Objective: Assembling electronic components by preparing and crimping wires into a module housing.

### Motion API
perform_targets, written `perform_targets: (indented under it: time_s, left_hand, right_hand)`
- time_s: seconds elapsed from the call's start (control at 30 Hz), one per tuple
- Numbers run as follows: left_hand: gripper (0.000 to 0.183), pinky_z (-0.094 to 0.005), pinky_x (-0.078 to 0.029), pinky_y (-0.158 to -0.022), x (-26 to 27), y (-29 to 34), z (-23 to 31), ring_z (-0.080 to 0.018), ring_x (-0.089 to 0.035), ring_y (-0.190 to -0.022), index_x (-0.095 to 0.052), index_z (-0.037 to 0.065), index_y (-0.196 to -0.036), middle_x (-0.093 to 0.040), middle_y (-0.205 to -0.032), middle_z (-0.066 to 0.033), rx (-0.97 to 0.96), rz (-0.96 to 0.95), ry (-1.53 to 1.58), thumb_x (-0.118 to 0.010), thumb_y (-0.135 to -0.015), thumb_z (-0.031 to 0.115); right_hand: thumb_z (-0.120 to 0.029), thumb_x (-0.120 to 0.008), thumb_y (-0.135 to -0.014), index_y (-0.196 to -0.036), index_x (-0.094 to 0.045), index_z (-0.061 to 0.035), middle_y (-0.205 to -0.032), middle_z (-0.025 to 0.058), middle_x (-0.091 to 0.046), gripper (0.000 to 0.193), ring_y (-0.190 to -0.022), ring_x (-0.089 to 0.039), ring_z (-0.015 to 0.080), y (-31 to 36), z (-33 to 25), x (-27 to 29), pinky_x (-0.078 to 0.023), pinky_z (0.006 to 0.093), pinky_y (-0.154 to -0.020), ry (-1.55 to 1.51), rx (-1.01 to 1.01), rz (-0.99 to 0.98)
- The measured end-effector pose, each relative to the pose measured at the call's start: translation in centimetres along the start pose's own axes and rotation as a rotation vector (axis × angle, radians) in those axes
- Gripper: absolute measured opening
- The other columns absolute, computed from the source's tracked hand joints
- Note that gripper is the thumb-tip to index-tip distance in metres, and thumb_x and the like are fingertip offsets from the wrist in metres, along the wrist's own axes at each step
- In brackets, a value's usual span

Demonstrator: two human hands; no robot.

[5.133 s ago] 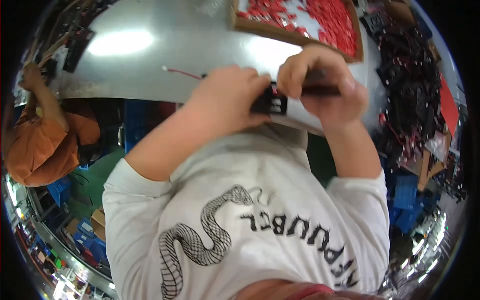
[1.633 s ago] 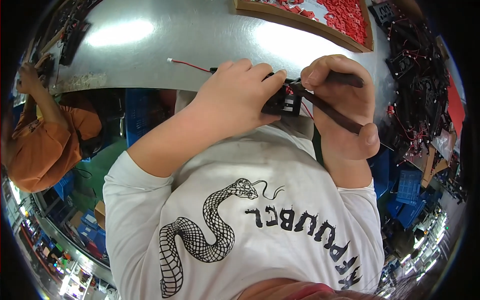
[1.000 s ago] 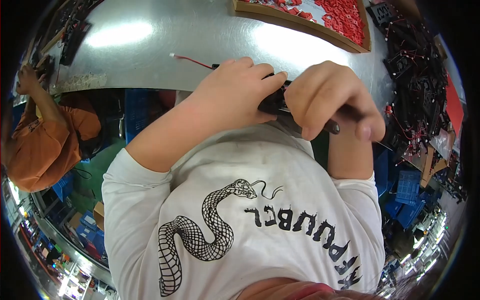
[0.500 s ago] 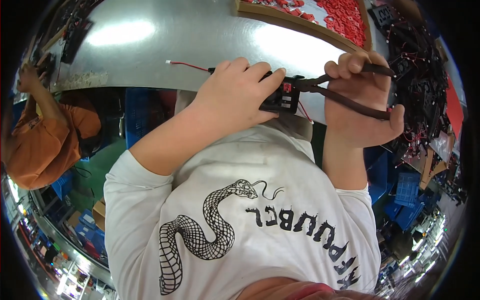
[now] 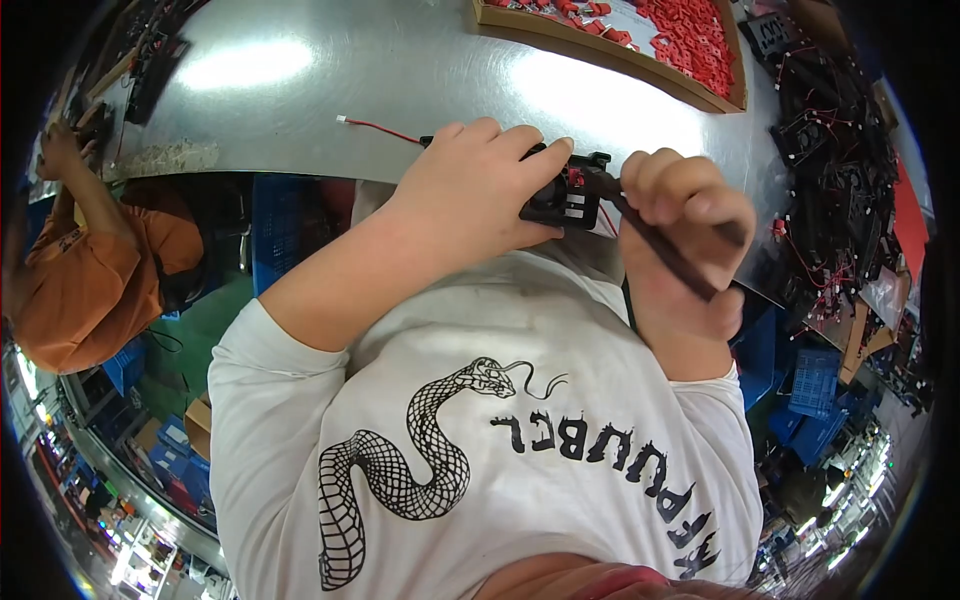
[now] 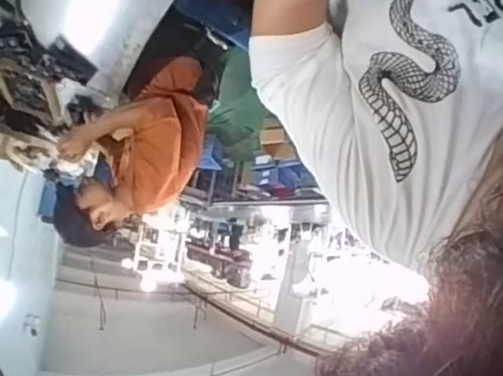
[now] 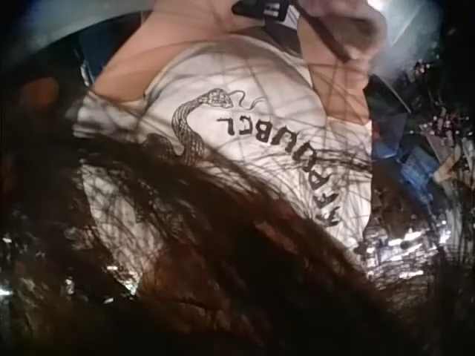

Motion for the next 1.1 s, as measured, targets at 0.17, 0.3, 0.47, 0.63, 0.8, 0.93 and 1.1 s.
perform_targets:
  time_s: [0.17, 0.3, 0.47, 0.63, 0.8, 0.93, 1.1]
  left_hand:
    - [0.07, -0.0422, -0.051, -0.085, -0.2, 0.2, -0.1, -0.0282, -0.064, -0.098, -0.063, 0.012, -0.133, -0.067, -0.111, -0.0071, 0.006, 0.031, 0.015, -0.085, -0.075, 0.044]
    - [0.069, -0.0426, -0.051, -0.085, -0.1, 0.0, 0.1, -0.0284, -0.064, -0.097, -0.063, 0.012, -0.133, -0.067, -0.109, -0.0075, 0.012, 0.002, 0.022, -0.085, -0.076, 0.043]
    - [0.069, -0.0425, -0.051, -0.084, -0.1, 0.2, 0.3, -0.0286, -0.063, -0.097, -0.063, 0.011, -0.133, -0.067, -0.108, -0.0075, 0.018, 0.016, 0.002, -0.085, -0.076, 0.042]
    - [0.069, -0.0428, -0.051, -0.085, -0.2, 0.2, 0.5, -0.0287, -0.063, -0.097, -0.063, 0.011, -0.133, -0.066, -0.108, -0.0073, 0.031, 0.003, 0.017, -0.085, -0.075, 0.042]
    - [0.07, -0.0404, -0.049, -0.079, -0.5, 0.7, 1.7, -0.0266, -0.061, -0.093, -0.064, 0.013, -0.133, -0.064, -0.107, -0.0054, -0.018, 0.063, -0.107, -0.086, -0.072, 0.041]
    - [0.071, -0.0397, -0.047, -0.078, -0.4, 0.7, 1.4, -0.0258, -0.06, -0.092, -0.063, 0.014, -0.134, -0.063, -0.108, -0.0051, -0.028, 0.054, -0.132, -0.087, -0.072, 0.04]
    - [0.073, -0.0399, -0.049, -0.081, 0.0, 1.0, 0.1, -0.0276, -0.063, -0.097, -0.062, 0.013, -0.135, -0.064, -0.112, -0.0061, -0.024, 0.064, -0.067, -0.087, -0.071, 0.039]
  right_hand:
    - [-0.073, -0.064, -0.086, -0.135, -0.047, -0.0009, -0.12, 0.0161, -0.05, 0.089, -0.109, -0.05, 0.0288, -0.2, -0.5, 1.2, -0.044, 0.0454, -0.094, -0.029, -0.115, -0.045]
    - [-0.076, -0.065, -0.084, -0.139, -0.044, -0.0016, -0.121, 0.0144, -0.05, 0.095, -0.111, -0.051, 0.0289, 0.1, -1.8, 0.2, -0.044, 0.0461, -0.098, -0.031, -0.106, -0.012]
    - [-0.076, -0.067, -0.082, -0.137, -0.044, -0.0022, -0.122, 0.0141, -0.049, 0.095, -0.114, -0.05, 0.0295, 1.0, -1.4, 0.5, -0.043, 0.0472, -0.099, -0.046, -0.244, 0.139]
    - [-0.072, -0.058, -0.088, -0.122, -0.053, -0.0121, -0.101, 0.0069, -0.045, 0.069, -0.089, -0.041, 0.0204, 0.4, -1.3, -0.4, -0.035, 0.0386, -0.079, 0.093, -0.199, 0.171]
    - [-0.074, -0.061, -0.088, -0.108, -0.05, -0.0112, -0.094, 0.0048, -0.04, 0.067, -0.081, -0.038, 0.0184, -0.5, -1.0, -0.9, -0.034, 0.0348, -0.074, 0.165, -0.093, 0.193]
    - [-0.062, -0.066, -0.09, -0.114, -0.048, -0.0076, -0.099, 0.0083, -0.047, 0.062, -0.087, -0.043, 0.0194, -1.5, 0.2, 0.7, -0.039, 0.0364, -0.076, -0.047, -0.257, 0.329]
    - [-0.081, -0.06, -0.084, -0.126, -0.054, -0.0096, -0.102, 0.0064, -0.048, 0.083, -0.089, -0.045, 0.0205, -1.7, -0.9, 1.0, -0.04, 0.0367, -0.078, 0.015, -0.131, 0.322]
Point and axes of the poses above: each hand's wrist, its own y-axis away from the middle knuckle, its own x-axis out of the back of the hand, z = x × y, the point moved 3 cm from there along -y, towards the middle knuckle
